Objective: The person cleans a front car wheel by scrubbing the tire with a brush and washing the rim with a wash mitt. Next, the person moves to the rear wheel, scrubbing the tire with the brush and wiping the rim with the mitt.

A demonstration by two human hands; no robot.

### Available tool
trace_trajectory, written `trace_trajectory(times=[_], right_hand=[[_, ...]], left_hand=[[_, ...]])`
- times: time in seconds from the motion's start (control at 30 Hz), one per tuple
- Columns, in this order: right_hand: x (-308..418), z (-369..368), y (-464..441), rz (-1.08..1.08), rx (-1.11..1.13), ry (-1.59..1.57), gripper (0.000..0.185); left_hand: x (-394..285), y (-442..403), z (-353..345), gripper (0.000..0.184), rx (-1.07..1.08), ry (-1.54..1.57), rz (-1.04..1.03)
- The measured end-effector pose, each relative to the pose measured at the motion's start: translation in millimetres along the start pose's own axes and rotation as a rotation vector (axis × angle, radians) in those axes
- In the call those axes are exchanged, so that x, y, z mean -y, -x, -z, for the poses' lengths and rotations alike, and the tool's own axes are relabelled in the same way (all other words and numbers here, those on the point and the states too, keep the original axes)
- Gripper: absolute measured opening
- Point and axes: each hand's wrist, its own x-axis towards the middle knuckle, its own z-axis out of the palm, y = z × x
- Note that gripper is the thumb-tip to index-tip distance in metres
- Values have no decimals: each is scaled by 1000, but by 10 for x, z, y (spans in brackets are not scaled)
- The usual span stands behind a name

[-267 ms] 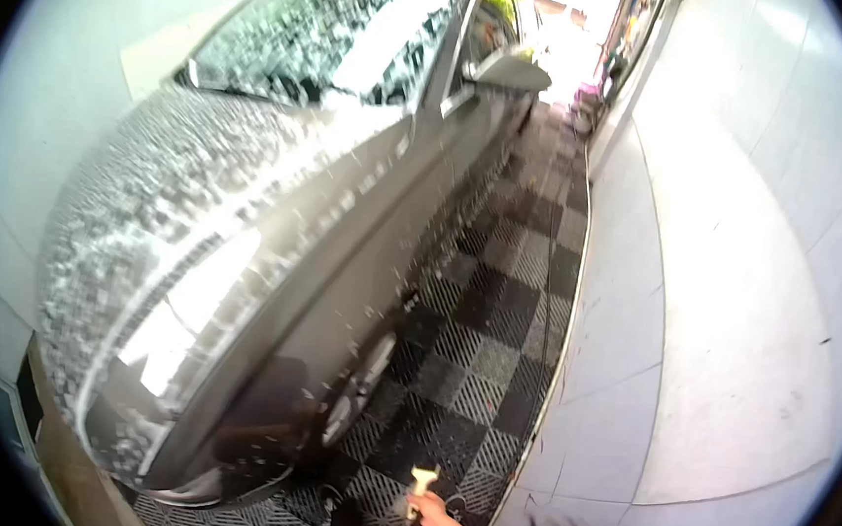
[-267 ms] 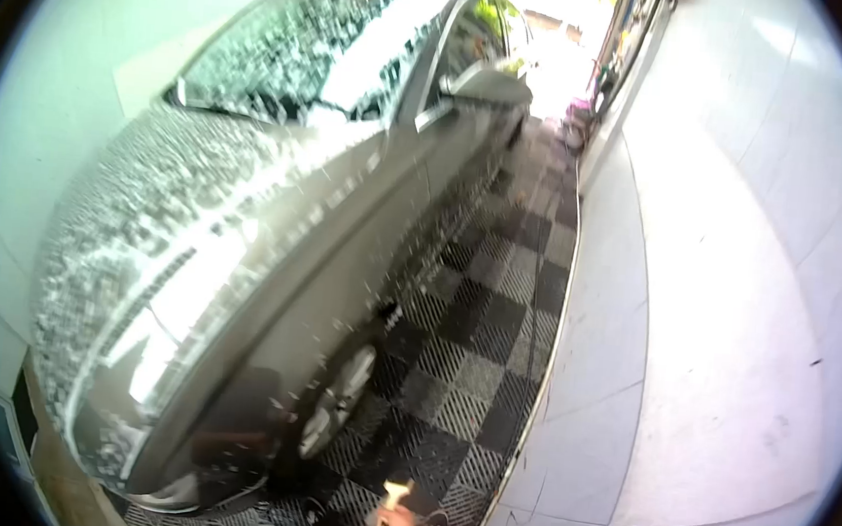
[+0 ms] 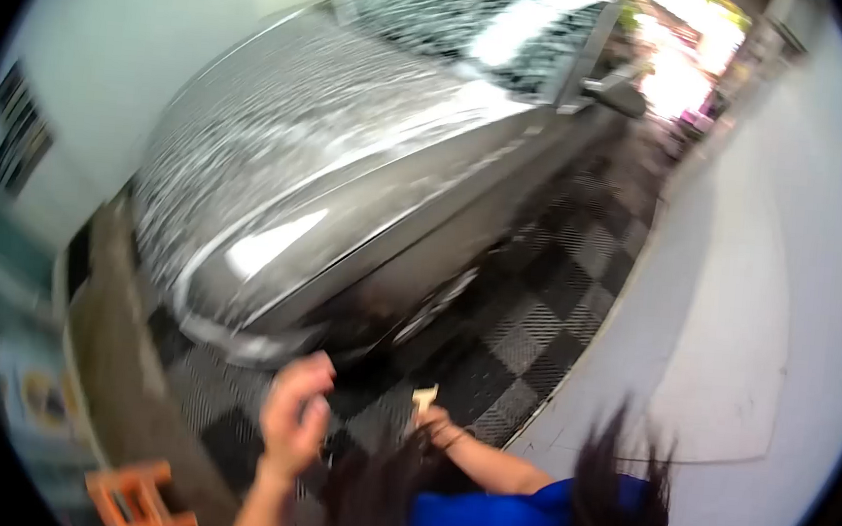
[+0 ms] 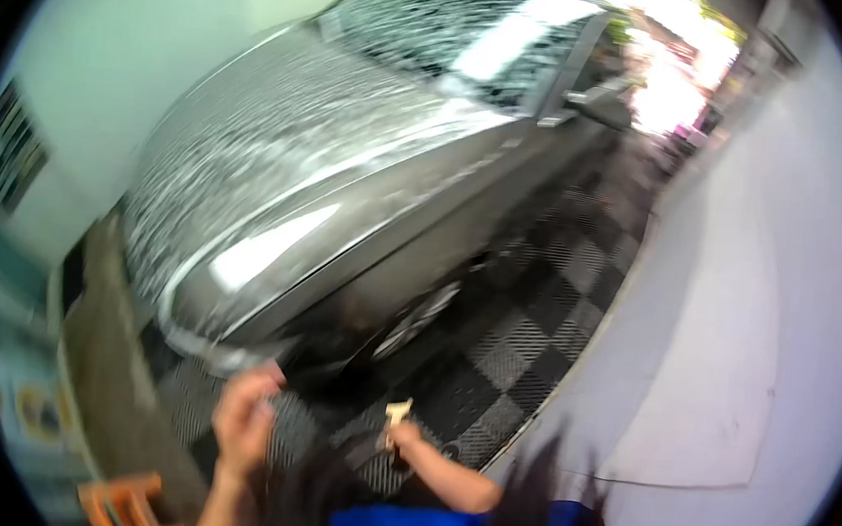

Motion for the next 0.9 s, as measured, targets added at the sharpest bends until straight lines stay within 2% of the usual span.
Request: trace_trajectory(times=[0.03, 0.13, 0.2, 0.3, 0.37, 0.43, 0.47, 0.5, 0.53, 0.57, 0.6, 0.67, 0.7, 0.73, 0.77, 0.8, 0.83, 0.87, 0.9], right_hand=[[120, -418, 83, 34, 62, 65, 13], [244, -1566, 400, 31, 224, 106, 9], [364, -2189, 912, -57, 422, 119, 9], [509, -3051, 1012, -57, 625, 230, 7], [608, -3718, 990, -74, 665, 315, 4], [856, -4393, 1292, -113, 776, 256, 5], [926, -4696, 1373, -110, 761, 254, 6], [951, -5043, 1451, -108, 750, 234, 6], [966, -5292, 1352, -8, 757, 335, 7], [1009, -5482, 1422, 24, 799, 247, 9], [1073, -5731, 1345, -20, 874, 231, 14], [1059, -6020, 1165, -13, 947, 262, 9], [1323, -6351, 1338, 59, 972, 222, 9], [1478, -6521, 1327, 55, 899, 250, 10], [1691, -6646, 1435, 96, 937, 151, 13], [1450, -6807, 715, 264, 953, 260, 12], [1719, -7053, 705, 14, 784, 296, 11], [2130, -7071, 1270, 31, 824, 249, 23], [2066, -7363, 800, 39, 693, 337, 7]], left_hand=[[-180, -140, 559, 23, -111, -100, -77], [-509, 300, 2278, 23, -392, -337, -32], [-881, 584, 3098, 23, -524, -510, 43], [-947, 1123, 4112, 24, -736, -645, 171], [-920, 1325, 4541, 24, -819, -705, 242], [-935, 1765, 4872, 25, -892, -735, 295], [-892, 1869, 5053, 25, -910, -745, 318], [-838, 1919, 5250, 25, -914, -763, 339], [-718, 1942, 5429, 25, -917, -769, 355], [-584, 1978, 5609, 26, -929, -778, 382], [-419, 1946, 5837, 26, -918, -786, 409], [-145, 1946, 6231, 26, -929, -815, 461], [-188, 1857, 6434, 26, -943, -822, 483], [-27, 1846, 6588, 27, -957, -807, 523], [116, 1822, 6742, 27, -963, -789, 564], [279, 1760, 6882, 27, -966, -770, 611], [462, 1686, 7024, 27, -965, -756, 652], [598, 1647, 7085, 27, -964, -742, 700], [809, 1548, 7214, 28, -961, -735, 744]])
